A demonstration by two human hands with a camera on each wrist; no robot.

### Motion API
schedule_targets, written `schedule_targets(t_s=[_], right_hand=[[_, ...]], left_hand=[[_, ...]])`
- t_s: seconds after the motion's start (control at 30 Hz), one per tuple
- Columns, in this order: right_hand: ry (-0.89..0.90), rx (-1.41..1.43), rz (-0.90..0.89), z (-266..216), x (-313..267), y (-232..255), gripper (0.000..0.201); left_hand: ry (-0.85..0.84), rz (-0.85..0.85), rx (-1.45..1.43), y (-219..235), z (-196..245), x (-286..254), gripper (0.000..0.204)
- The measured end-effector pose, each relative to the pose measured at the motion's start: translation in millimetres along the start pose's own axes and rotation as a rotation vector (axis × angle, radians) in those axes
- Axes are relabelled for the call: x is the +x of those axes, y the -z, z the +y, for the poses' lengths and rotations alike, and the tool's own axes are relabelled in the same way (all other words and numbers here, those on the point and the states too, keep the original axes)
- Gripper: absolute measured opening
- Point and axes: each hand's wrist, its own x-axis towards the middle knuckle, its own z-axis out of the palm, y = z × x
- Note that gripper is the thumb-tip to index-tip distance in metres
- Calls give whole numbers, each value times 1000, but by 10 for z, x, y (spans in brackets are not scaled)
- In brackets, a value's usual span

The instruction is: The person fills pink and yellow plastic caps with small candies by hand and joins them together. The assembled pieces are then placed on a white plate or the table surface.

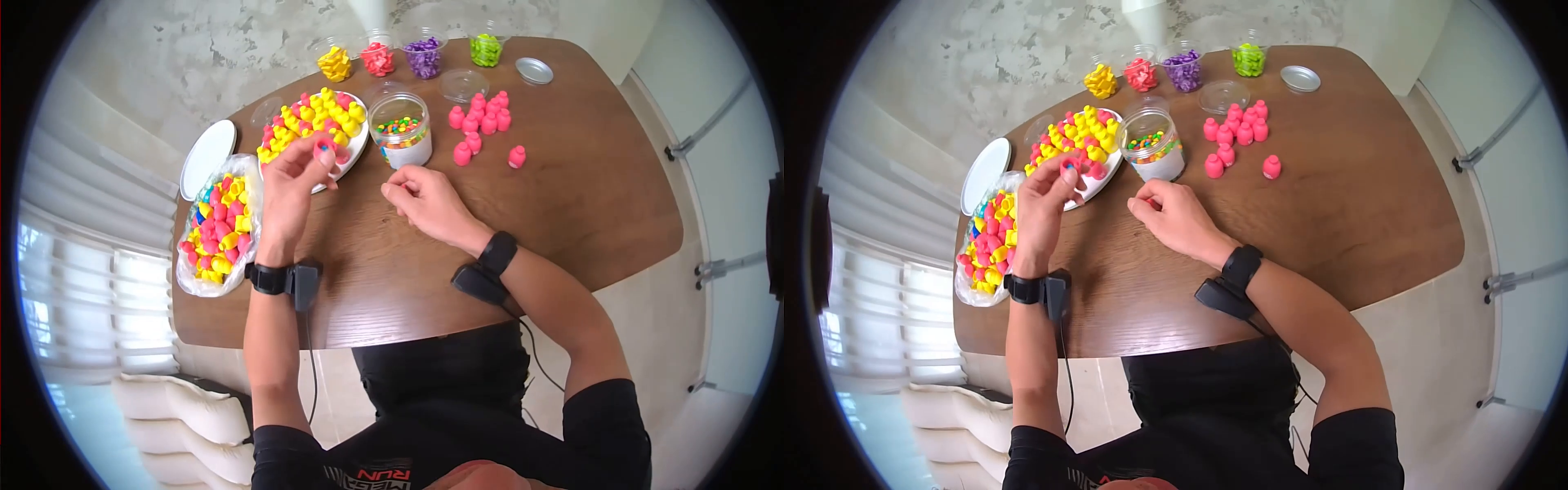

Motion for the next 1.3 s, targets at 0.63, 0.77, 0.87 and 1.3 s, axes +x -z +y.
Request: schedule_targets(t_s=[0.63,0.77,0.87,1.3], right_hand=[[93,-66,-20,-46,-28,55,30],[157,-62,34,-17,-34,40,28],[209,-58,37,42,-16,0,28],[39,78,-80,57,-18,-84,28]], left_hand=[[-311,-55,660,-496,108,514,25],[-37,-38,267,-314,-96,153,21],[51,-71,91,-296,-319,-59,19],[189,-248,1,-180,-583,-177,24]])
